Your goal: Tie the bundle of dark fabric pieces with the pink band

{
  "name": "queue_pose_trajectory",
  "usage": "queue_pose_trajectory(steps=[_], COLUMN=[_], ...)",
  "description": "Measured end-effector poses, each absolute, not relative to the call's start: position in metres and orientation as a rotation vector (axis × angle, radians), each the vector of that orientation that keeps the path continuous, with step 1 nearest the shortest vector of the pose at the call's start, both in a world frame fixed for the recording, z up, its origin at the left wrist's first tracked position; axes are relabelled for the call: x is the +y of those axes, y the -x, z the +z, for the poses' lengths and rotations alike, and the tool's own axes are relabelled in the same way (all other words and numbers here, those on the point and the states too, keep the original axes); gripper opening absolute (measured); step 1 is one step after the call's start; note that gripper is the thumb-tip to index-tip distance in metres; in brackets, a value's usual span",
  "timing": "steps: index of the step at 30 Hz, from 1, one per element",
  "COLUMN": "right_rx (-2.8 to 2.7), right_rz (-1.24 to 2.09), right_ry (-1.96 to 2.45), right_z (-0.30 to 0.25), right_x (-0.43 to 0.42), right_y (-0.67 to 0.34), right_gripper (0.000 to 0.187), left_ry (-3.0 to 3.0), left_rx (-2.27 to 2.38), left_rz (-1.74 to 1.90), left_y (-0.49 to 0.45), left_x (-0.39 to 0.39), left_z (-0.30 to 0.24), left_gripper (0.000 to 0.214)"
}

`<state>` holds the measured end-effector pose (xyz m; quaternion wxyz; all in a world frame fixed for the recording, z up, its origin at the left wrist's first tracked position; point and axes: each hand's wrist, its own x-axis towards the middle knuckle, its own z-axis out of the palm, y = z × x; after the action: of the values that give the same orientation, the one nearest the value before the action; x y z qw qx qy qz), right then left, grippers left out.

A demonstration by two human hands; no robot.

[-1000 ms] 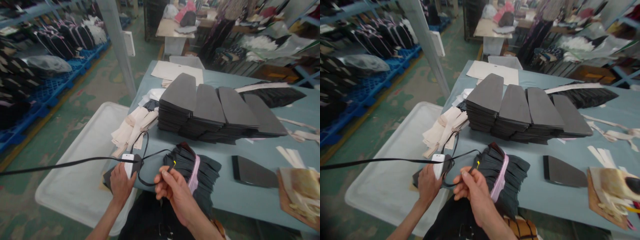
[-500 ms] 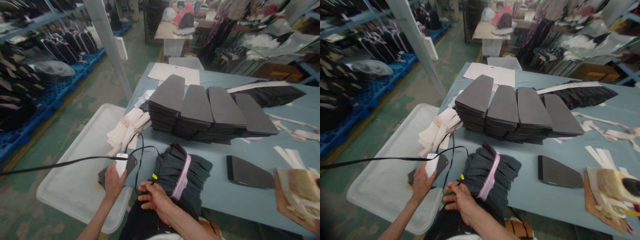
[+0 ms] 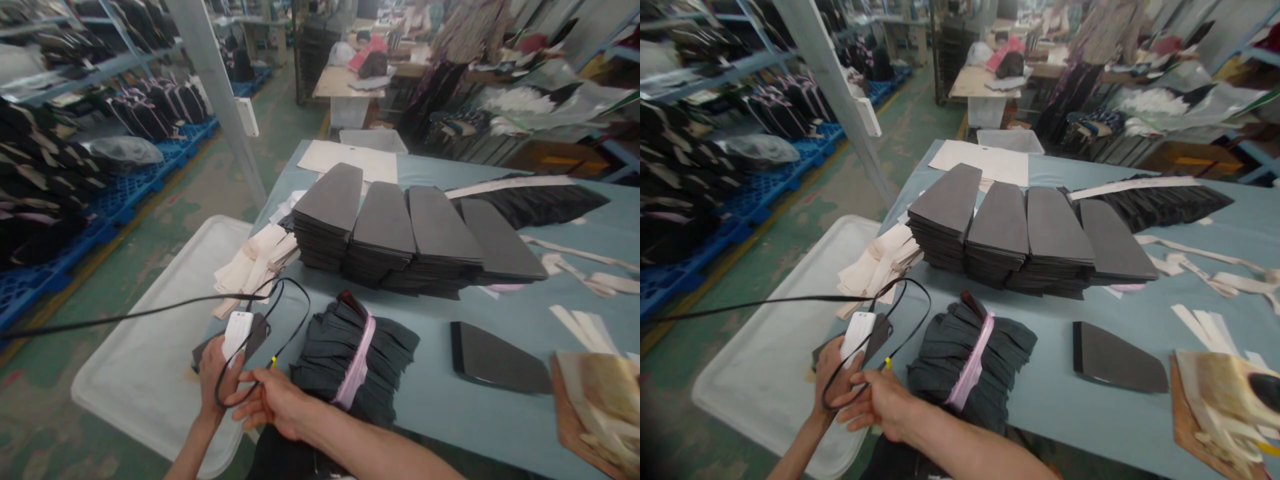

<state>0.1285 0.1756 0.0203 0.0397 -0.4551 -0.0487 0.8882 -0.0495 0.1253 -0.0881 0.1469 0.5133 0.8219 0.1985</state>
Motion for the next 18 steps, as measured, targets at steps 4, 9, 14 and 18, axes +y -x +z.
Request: queue_pose_trajectory(steps=[4, 9, 14, 18], right_rx=[-0.305, -0.282, -0.291, -0.320], right_rz=[2.686, 2.789, 2.926, 2.994], right_ry=[1.516, 1.572, 1.521, 1.486], right_z=[-0.004, -0.039, -0.063, -0.074], right_x=[0.178, 0.166, 0.152, 0.155], right_y=[-0.119, -0.122, -0.117, -0.120], right_gripper=[0.031, 0.030, 0.044, 0.056], left_ry=[-1.282, -0.962, -0.439, -0.491], left_rx=[2.368, 2.271, 1.948, 1.996], left_rz=[0.666, 0.704, 0.887, 0.813], left_y=[0.051, 0.046, 0.036, 0.029], left_x=[0.116, 0.102, 0.101, 0.108], left_z=[-0.073, -0.058, -0.051, -0.047], left_gripper=[0.070, 0.068, 0.085, 0.092])
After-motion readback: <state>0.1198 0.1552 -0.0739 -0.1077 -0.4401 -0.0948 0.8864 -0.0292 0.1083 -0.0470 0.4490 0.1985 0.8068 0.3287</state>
